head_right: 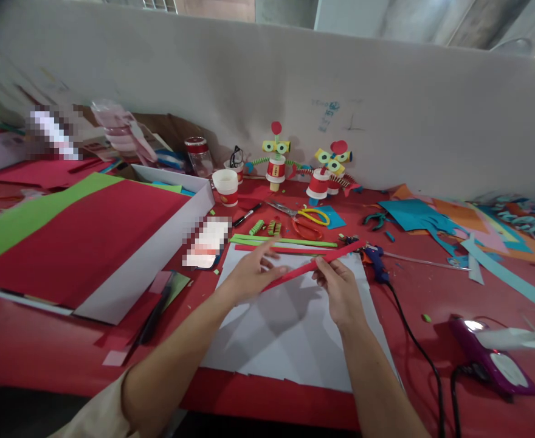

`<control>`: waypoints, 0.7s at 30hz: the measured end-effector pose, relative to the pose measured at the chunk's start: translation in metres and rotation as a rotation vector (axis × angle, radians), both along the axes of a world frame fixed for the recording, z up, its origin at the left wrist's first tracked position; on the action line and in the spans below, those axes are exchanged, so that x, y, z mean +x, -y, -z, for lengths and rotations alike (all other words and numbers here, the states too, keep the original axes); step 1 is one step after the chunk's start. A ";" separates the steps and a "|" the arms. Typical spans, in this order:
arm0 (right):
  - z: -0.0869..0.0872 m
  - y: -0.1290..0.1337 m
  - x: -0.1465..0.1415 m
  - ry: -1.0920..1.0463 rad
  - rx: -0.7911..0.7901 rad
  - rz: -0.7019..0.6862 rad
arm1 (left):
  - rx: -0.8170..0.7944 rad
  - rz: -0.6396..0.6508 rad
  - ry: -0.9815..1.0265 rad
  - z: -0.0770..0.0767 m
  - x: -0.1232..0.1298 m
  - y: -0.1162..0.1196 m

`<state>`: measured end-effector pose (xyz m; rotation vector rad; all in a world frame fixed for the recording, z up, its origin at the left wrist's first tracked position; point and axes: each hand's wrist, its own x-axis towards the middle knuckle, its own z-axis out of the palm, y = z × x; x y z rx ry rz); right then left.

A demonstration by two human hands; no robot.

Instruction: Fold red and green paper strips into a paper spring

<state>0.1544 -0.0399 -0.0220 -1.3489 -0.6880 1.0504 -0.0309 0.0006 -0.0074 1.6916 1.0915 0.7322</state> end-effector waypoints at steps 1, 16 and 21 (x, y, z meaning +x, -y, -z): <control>0.000 -0.001 0.001 -0.003 -0.007 0.016 | 0.114 -0.087 0.031 -0.001 0.001 0.001; 0.001 -0.004 0.002 0.028 -0.100 0.048 | 0.330 -0.028 -0.317 0.007 0.002 0.000; 0.004 -0.004 -0.003 0.133 -0.093 0.010 | 0.294 0.214 -0.418 0.006 0.009 0.010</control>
